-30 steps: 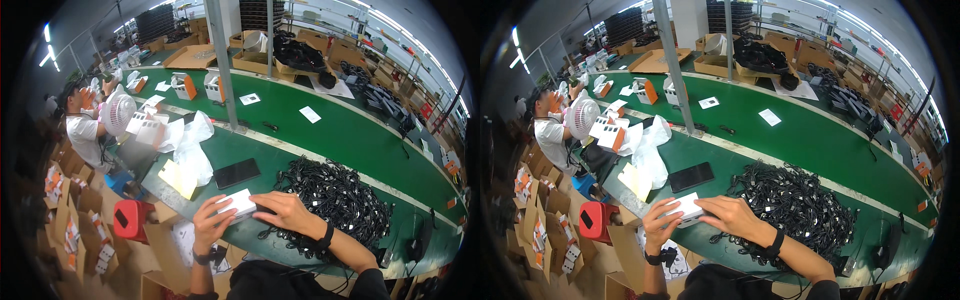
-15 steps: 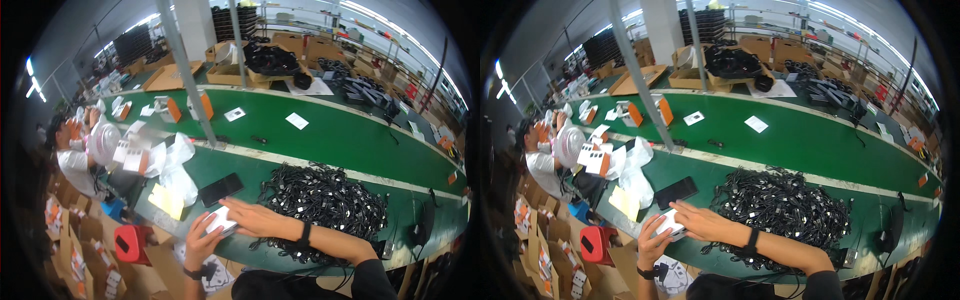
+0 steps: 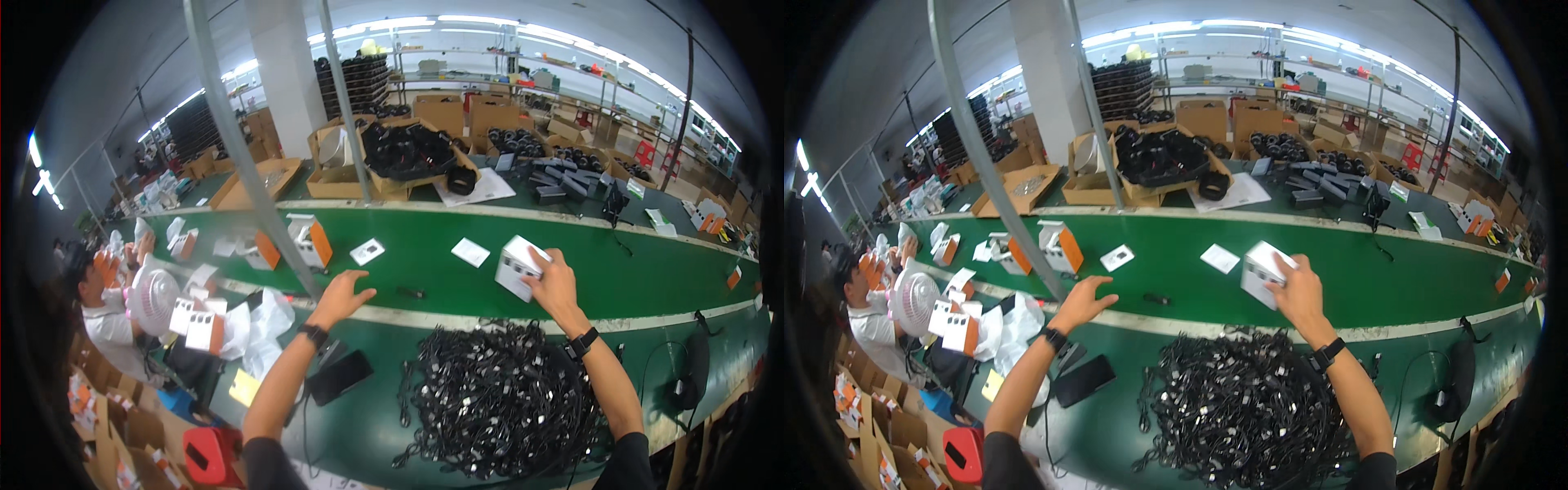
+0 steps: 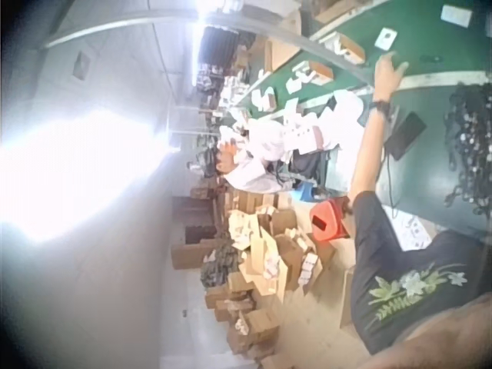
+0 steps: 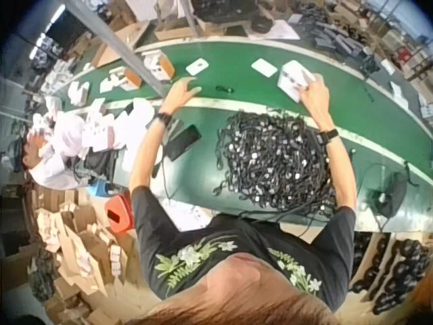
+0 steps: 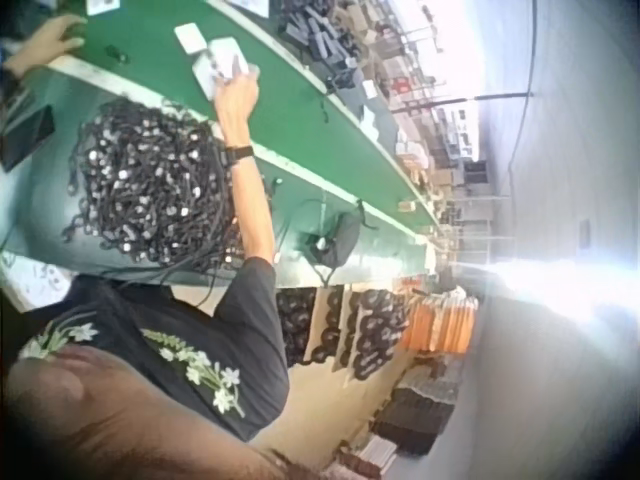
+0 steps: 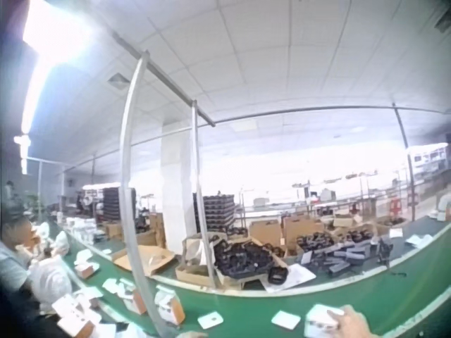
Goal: Packing small black electronic cables and components into small white and orange boxes on a factory assembly line.
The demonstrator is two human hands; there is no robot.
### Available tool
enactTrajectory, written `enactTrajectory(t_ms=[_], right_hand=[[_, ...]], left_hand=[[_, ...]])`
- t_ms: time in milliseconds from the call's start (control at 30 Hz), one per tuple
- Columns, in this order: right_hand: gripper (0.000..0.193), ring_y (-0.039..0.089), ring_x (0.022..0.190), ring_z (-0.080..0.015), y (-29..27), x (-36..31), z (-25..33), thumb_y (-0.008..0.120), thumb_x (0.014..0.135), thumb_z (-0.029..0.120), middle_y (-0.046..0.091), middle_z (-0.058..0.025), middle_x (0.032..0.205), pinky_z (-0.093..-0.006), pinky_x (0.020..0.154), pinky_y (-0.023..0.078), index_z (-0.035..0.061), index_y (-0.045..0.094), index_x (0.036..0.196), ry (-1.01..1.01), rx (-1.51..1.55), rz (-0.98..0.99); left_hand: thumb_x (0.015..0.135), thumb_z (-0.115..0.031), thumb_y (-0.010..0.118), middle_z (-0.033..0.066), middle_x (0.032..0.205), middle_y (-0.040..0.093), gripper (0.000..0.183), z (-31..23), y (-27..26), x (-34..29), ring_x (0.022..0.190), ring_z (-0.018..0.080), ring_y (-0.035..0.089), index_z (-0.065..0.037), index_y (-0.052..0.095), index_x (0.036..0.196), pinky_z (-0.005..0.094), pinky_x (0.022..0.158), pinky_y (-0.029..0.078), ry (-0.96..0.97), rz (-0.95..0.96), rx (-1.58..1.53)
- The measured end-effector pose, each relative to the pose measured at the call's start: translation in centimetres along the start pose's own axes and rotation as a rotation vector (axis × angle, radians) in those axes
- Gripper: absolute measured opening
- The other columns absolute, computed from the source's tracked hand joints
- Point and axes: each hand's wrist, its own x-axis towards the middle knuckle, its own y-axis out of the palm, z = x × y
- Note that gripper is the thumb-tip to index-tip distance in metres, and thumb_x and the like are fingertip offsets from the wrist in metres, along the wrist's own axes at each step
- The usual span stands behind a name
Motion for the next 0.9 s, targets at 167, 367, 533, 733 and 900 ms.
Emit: enactTrajectory(t_ms=[167,367,533,733,900], right_hand=[[0.074,0.07,0.116,-0.0456,0.0,-1.6,-10.3,0.091,0.079,0.022,0.064,-0.0275,0.138,-0.0499,0.1,0.059,0.0114,0.067,0.148,0.191,-0.178,0.101],[0.075,0.06,0.132,-0.0452,-0.8,-3.5,-12.3,0.09,0.08,0.012,0.061,-0.0284,0.146,-0.049,0.111,0.054,0.0121,0.065,0.151,0.13,-0.22,0.143],[0.07,0.058,0.133,-0.046,-1.5,-3.3,-13.8,0.085,0.084,0.007,0.057,-0.028,0.15,-0.0503,0.11,0.054,0.0092,0.065,0.15,0.109,-0.203,0.06],[0.076,0.056,0.136,-0.049,-2.9,-4.0,-15.2,0.084,0.085,0.004,0.055,-0.0306,0.154,-0.0505,0.115,0.05,0.0132,0.06,0.157,0.137,-0.247,0.025],[0.071,0.058,0.135,-0.0488,-1.2,-3.9,-15.9,0.082,0.087,0.007,0.054,-0.0322,0.153,-0.0501,0.111,0.054,0.0098,0.06,0.155,0.103,-0.285,0.061]], left_hand=[[0.082,-0.037,0.094,0.0243,0.143,0.067,0.078,11.3,5.9,13.6,0.136,0.0425,0.061,-0.002,0.063,0.145,0.0483,0.115,0.051,-0.208,-0.073,0.188],[0.063,-0.045,0.106,0.0211,0.14,0.071,0.108,13.9,8.9,19.4,0.133,0.0358,0.067,-0.001,0.057,0.149,0.0486,0.115,0.052,-0.528,0.124,0.226],[0.065,-0.05,0.102,0.024,0.125,0.077,0.078,10.4,9.3,21.5,0.121,0.0393,0.073,0.004,0.078,0.116,0.0462,0.102,0.058,-0.423,0.228,0.342],[0.085,-0.048,0.089,0.0244,0.138,0.068,0.061,-5.3,17.5,27.6,0.136,0.0415,0.057,0.003,0.078,0.116,0.0483,0.113,0.05,0.391,0.462,0.037],[0.078,-0.038,0.094,0.017,0.146,0.061,0.057,-10.3,26.3,30.9,0.142,0.0377,0.052,-0.003,0.076,0.119,0.0477,0.119,0.047,0.625,0.482,-0.018]])
